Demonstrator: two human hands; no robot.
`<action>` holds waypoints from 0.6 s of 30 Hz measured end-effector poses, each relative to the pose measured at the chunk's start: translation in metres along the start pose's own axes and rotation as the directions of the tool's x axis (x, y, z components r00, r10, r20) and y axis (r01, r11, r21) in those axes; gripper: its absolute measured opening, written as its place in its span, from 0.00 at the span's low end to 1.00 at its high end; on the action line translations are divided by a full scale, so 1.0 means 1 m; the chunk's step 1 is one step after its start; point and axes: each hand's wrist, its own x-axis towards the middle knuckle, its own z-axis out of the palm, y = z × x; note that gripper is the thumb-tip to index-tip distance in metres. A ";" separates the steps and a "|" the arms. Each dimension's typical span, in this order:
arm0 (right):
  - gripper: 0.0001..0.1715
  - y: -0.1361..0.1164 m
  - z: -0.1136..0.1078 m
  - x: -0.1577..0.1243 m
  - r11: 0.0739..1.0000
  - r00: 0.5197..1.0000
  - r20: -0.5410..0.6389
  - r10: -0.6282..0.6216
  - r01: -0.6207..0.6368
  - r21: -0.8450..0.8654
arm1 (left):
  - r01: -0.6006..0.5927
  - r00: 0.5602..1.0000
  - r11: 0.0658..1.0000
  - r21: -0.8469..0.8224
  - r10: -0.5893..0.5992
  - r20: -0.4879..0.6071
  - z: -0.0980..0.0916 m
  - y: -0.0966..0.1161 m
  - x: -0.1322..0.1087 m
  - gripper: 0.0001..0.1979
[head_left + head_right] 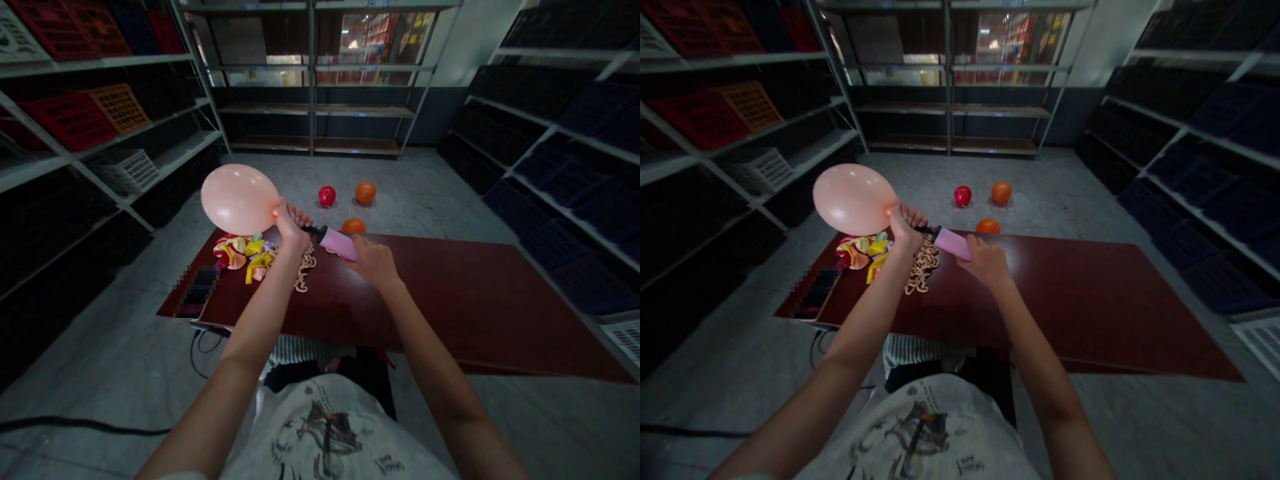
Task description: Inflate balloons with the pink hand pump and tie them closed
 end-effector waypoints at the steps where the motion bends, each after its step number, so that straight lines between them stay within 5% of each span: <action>1: 0.28 -0.004 0.001 0.001 1.000 1.000 -0.001 0.007 -0.007 0.012 | -0.003 1.000 1.000 0.001 0.003 0.002 0.000 -0.006 -0.003 0.27; 18: 0.24 0.004 0.022 -0.022 0.988 0.987 -0.139 0.076 -0.056 0.144 | 0.074 0.995 0.994 0.074 -0.078 0.057 0.001 0.006 0.004 0.26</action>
